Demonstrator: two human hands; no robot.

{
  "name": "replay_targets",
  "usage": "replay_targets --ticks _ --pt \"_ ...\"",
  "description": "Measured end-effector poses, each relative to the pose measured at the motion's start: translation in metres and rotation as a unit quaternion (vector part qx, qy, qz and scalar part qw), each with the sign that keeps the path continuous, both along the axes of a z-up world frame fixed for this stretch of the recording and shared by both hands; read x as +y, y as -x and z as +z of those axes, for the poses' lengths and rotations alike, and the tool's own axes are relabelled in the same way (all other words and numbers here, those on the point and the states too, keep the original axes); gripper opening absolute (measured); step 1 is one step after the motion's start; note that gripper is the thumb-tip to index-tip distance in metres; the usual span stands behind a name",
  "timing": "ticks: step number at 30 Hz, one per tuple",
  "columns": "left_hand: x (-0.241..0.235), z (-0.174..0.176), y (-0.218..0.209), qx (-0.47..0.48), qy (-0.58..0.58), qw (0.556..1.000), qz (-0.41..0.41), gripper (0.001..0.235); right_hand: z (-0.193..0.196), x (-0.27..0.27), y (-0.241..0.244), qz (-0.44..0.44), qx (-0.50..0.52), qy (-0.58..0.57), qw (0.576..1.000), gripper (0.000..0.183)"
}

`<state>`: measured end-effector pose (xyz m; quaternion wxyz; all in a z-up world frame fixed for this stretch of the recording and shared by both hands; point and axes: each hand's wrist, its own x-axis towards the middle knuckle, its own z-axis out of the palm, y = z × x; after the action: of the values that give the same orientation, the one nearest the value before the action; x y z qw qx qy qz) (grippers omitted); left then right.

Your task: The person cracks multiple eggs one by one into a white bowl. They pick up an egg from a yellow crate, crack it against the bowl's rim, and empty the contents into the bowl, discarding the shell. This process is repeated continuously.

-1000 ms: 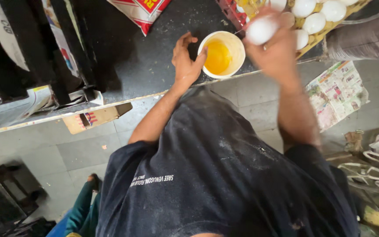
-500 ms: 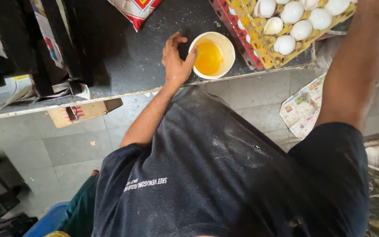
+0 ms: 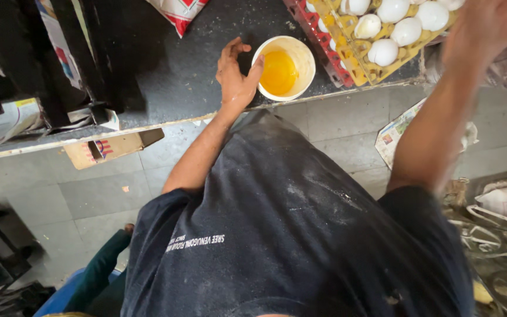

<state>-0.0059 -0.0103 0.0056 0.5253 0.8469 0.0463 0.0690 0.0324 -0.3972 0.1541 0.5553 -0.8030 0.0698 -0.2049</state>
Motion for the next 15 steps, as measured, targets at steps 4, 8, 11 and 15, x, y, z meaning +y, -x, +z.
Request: replay_targets --ticks 4,8,11,15 --pt "0.002 0.001 -0.001 -0.008 -0.015 1.000 -0.012 0.051 -0.016 0.092 0.063 0.220 0.003 -0.251 0.942 0.042" --pt "0.003 0.003 -0.002 0.002 -0.010 1.000 -0.020 0.054 -0.034 0.169 0.099 0.235 0.132 -0.156 0.950 0.034" --pt "0.003 0.000 -0.003 -0.023 -0.024 0.999 -0.027 0.052 -0.042 0.189 0.101 0.229 -0.002 0.206 0.951 0.040" --pt "0.004 -0.003 -0.006 -0.045 -0.021 0.998 -0.026 0.047 -0.038 0.188 0.095 0.225 0.055 0.186 0.955 0.043"
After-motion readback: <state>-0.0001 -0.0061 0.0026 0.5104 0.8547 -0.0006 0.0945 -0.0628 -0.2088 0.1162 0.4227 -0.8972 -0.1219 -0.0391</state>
